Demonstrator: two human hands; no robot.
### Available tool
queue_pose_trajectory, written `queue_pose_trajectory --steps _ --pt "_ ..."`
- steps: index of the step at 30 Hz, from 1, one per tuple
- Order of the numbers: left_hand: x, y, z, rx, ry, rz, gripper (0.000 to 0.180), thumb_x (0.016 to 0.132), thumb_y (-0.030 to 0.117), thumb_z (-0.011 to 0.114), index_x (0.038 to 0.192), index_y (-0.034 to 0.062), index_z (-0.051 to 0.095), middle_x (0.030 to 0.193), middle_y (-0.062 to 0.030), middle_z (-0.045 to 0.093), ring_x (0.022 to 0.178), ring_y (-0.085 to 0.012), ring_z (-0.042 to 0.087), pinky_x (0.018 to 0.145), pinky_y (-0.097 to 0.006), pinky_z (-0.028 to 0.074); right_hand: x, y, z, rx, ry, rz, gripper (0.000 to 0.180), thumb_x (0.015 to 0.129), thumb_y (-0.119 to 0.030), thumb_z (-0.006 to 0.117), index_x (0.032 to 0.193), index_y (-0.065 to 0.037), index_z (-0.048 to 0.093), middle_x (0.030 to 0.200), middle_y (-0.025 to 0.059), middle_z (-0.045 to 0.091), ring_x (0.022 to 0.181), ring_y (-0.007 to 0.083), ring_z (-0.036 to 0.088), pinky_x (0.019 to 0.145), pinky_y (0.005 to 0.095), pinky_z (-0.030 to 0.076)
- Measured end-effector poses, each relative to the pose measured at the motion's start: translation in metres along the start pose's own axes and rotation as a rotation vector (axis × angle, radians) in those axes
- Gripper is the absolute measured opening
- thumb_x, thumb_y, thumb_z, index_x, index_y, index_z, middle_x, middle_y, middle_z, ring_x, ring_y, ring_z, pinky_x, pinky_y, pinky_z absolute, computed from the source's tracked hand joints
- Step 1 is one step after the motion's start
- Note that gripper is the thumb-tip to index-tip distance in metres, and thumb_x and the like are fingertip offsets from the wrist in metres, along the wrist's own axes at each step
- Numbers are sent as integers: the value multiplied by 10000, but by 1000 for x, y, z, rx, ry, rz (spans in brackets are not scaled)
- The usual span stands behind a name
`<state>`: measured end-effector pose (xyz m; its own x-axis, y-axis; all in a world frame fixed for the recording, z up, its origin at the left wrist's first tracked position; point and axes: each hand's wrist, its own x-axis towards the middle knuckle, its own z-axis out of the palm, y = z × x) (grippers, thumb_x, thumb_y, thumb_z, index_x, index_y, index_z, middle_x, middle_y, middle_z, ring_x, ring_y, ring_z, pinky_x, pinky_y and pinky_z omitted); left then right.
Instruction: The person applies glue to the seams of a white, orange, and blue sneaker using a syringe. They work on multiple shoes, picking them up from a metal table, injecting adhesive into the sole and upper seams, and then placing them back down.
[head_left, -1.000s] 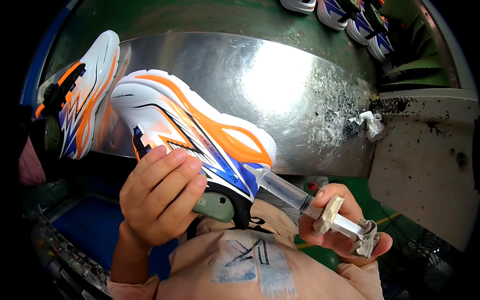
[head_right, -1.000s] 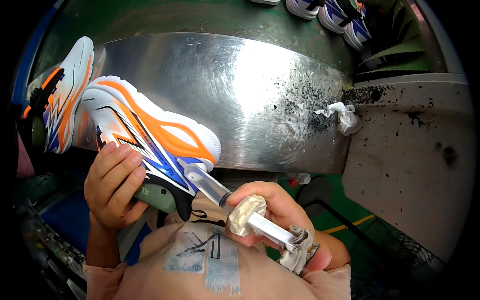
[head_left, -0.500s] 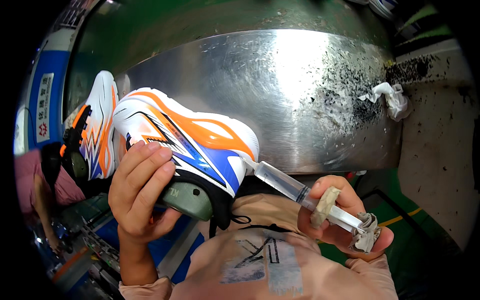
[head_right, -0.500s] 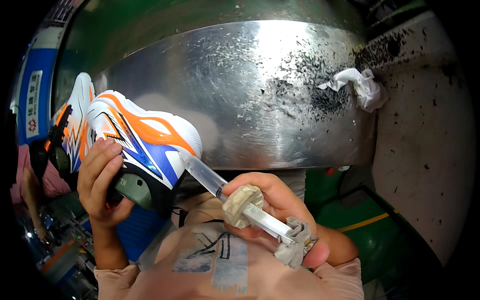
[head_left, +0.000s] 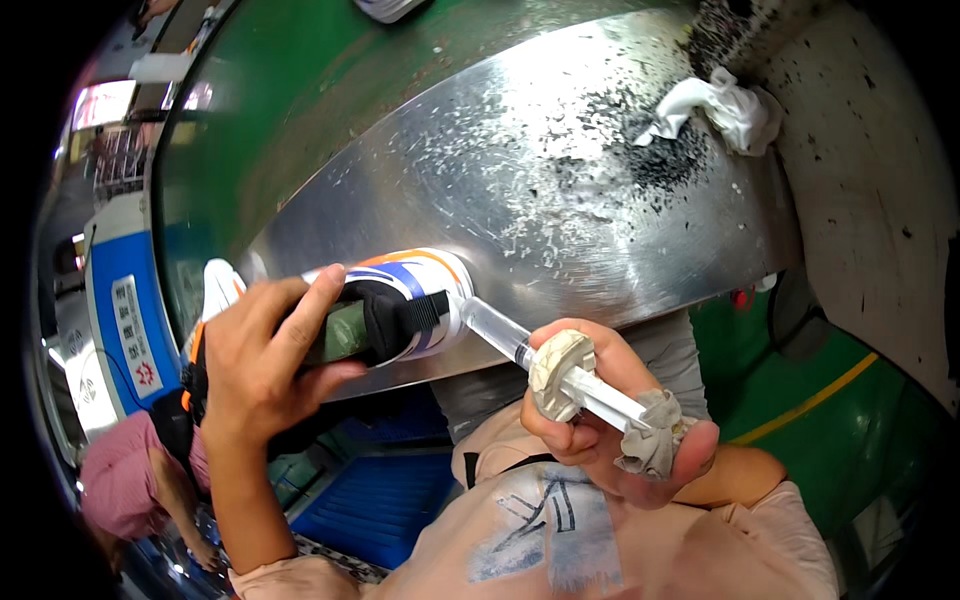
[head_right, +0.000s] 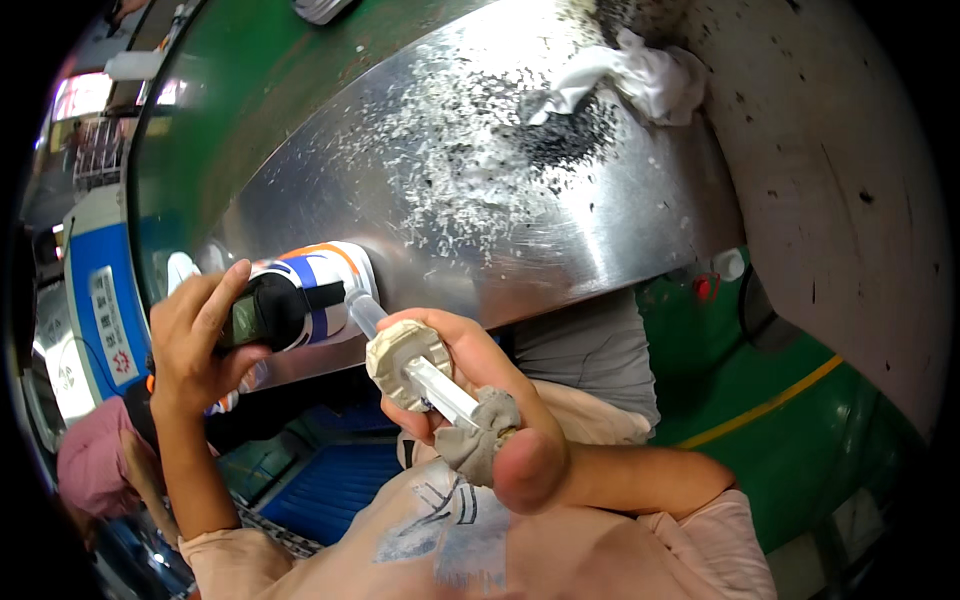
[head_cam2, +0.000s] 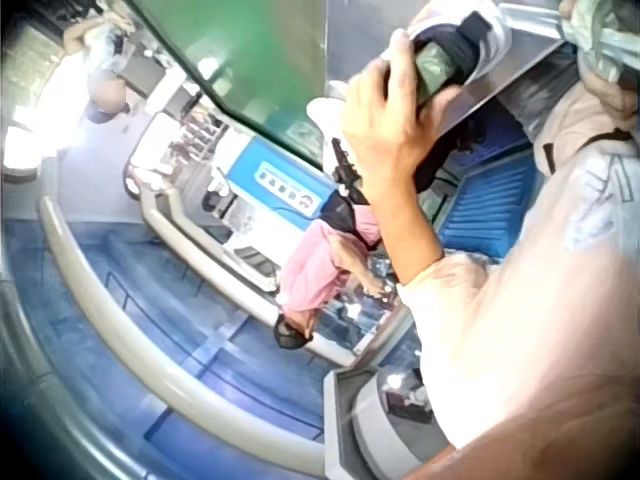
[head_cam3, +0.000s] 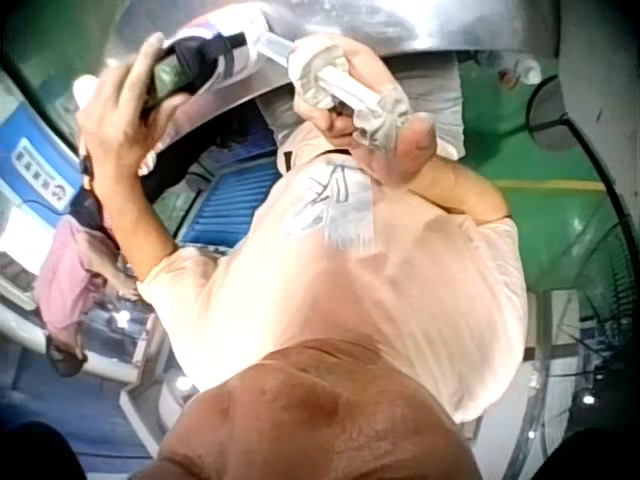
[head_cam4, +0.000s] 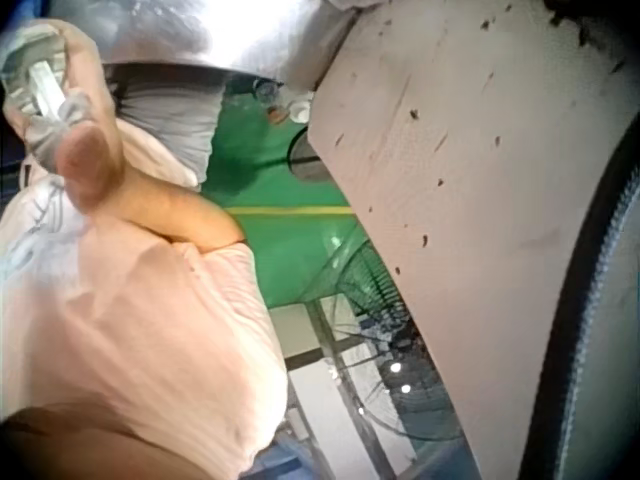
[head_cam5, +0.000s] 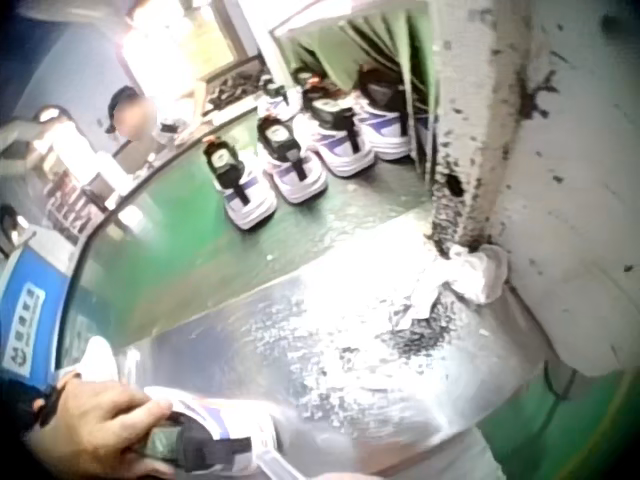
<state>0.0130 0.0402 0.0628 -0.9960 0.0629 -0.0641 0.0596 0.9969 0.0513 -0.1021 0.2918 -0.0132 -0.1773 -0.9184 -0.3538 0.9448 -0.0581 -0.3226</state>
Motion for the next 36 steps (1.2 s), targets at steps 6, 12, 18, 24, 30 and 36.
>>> queue_pose_trajectory --steps 6,12,18,24,30,36 --pt "11 55 7 -42 94 -403 544 818 196 706 1262 -78 553 666 -159 585 559 -290 571 546 -383 439 -1 -7 -4 36 -34 -107 1307 574 -856 629 1431 44 225 1009 68 477 794 70 395 672 202 339" --pt "41 82 7 -19 143 -685 411 887 202 633 1164 -98 587 604 -219 596 531 -358 612 500 -427 432 -7 3 7 48 -35 -210 1281 632 -773 695 1448 69 181 1099 62 449 873 84 410 754 221 353" --pt "48 77 -3 -39 104 -814 402 921 259 577 1079 -108 616 589 -246 589 561 -403 610 530 -471 437 -15 26 15 -63 -134 -249 1247 665 -695 753 1460 52 149 1122 64 435 900 95 412 791 227 372" --pt "42 62 -2 -198 118 -824 329 934 262 554 943 -57 633 631 -265 597 604 -446 601 557 -501 442 -20 51 11 -202 -194 -358 1162 688 -671 734 1441 27 190 1097 79 441 868 107 424 743 240 388" --pt "-1 75 14 -106 344 -437 567 841 214 659 1373 81 513 1244 -277 562 1154 -430 554 952 -458 442 -2 -2 -13 220 41 -185 974 766 -876 353 1291 -60 440 757 -7 378 610 95 276 486 218 227" --pt "-69 24 24 -176 261 -66 473 686 261 780 1074 57 603 1271 -200 561 1266 -439 481 1045 -573 355 94 -20 24 165 -213 300 881 791 -827 398 1236 -72 492 800 -3 387 645 85 305 501 195 231"
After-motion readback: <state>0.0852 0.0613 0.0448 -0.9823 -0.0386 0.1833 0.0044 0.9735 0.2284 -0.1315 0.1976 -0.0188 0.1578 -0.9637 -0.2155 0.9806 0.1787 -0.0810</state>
